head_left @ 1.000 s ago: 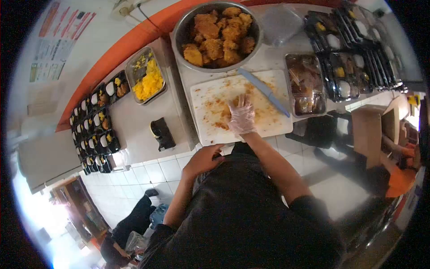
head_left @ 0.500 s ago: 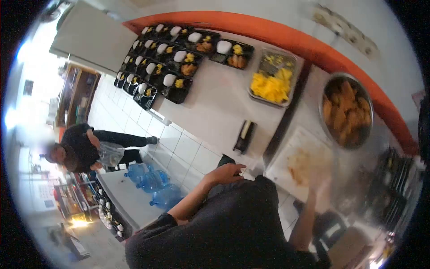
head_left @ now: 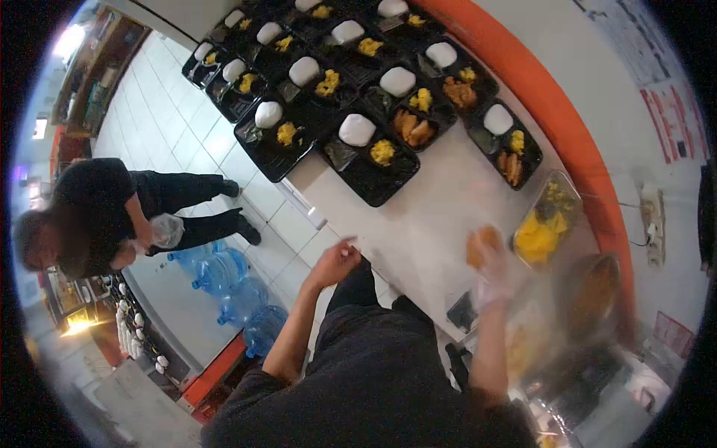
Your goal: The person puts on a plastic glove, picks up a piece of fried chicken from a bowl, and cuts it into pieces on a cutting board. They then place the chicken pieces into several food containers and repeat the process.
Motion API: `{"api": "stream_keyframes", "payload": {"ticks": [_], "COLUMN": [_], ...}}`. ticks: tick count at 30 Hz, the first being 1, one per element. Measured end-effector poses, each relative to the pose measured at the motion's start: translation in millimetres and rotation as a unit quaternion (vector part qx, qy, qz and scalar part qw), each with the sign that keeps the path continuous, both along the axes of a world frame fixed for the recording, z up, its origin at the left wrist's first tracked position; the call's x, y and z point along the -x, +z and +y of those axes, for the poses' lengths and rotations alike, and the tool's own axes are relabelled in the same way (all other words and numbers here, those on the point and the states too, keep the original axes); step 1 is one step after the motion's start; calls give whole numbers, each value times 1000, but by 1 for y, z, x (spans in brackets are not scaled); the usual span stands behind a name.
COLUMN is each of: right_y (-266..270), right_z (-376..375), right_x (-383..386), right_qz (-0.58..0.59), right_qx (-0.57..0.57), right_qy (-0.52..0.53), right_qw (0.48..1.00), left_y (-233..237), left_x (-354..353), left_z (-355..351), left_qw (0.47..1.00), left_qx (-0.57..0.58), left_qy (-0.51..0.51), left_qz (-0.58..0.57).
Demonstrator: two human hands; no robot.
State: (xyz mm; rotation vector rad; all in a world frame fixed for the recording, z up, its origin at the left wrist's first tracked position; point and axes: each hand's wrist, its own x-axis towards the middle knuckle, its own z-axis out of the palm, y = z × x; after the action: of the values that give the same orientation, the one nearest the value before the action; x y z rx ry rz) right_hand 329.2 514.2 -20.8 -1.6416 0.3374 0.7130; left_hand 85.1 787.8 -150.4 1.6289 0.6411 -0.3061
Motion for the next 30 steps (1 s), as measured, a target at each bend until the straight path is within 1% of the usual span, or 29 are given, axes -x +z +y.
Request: {"api": "stream_keyframes", "payload": {"ticks": [1, 2, 3, 4, 5, 6, 7, 8, 9, 11, 12, 13, 15, 16, 17, 19, 20, 21, 23, 25, 26, 27, 28, 29, 30], "right_y": [-54, -77, -55, -73, -94, -102, -107, -91, -91, -92, -89, -94, -116, -127, -127, -125, -116, -119, -127, -86, -83, -79, -41, -48, -61], "right_z": [25, 68, 126, 169, 205, 232, 250, 262, 262, 258, 254, 251, 237, 233, 231, 225, 222, 217, 207, 187, 165, 137, 101, 54, 3], "right_x": [-11, -14, -11, 2, 12, 18, 27, 31, 35, 39, 41, 45, 51, 61, 65, 70, 71, 72, 71, 64, 56, 48, 45, 44, 46], "right_qz": [-90, -62, -91, -237, -380, -427, -469, -421, -415, -426, -461, -458, -533, -516, -515, -491, -484, -481, -481, -505, -489, -475, -452, -444, -435], "right_qx": [24, -72, 49, 115, 174, 237, 297, 336, 341, 338, 320, 325, 287, 324, 332, 306, 295, 305, 281, 268, 242, 208, 216, 259, 294], "right_qy": [175, 184, 247, 244, 236, 257, 278, 307, 308, 315, 318, 319, 359, 370, 365, 376, 411, 401, 429, 343, 335, 326, 269, 205, 143], "right_qw": [980, 978, 964, 933, 878, 834, 783, 784, 785, 777, 764, 763, 710, 701, 701, 724, 714, 718, 711, 745, 768, 790, 823, 833, 839], "left_y": [-14, -12, -5, -1, 1, 2, 2, 1, 0, -3, -3, -2, -5, -5, -4, -1, -11, -20, -32, -9, -5, 5, 17, 11, 11], "left_x": [-8, -22, -37, -45, -56, -63, -66, -69, -70, -71, -69, -70, -72, -72, -74, -75, -72, -65, -57, -54, -49, -50, -47, -44, -41], "left_z": [11, 23, 32, 37, 44, 49, 52, 54, 56, 60, 61, 61, 61, 60, 58, 56, 55, 52, 52, 53, 50, 48, 41, 35, 27], "left_qw": [995, 985, 966, 964, 953, 942, 941, 933, 925, 916, 912, 909, 910, 912, 912, 929, 931, 933, 938, 965, 973, 979, 983, 987, 991], "left_qx": [27, 105, 181, 190, 214, 238, 244, 266, 287, 313, 323, 333, 333, 328, 333, 292, 290, 294, 267, 203, 186, 177, 163, 153, 127], "left_qy": [80, 130, 181, 184, 208, 231, 231, 238, 245, 249, 245, 240, 235, 233, 225, 224, 217, 202, 212, 157, 123, 95, 55, 42, 15], "left_qz": [-47, -46, -46, -41, -46, -49, -44, -46, -47, -35, -55, -76, -76, -75, -76, -41, -41, -39, -65, -49, -55, -33, -59, -32, -29]}}
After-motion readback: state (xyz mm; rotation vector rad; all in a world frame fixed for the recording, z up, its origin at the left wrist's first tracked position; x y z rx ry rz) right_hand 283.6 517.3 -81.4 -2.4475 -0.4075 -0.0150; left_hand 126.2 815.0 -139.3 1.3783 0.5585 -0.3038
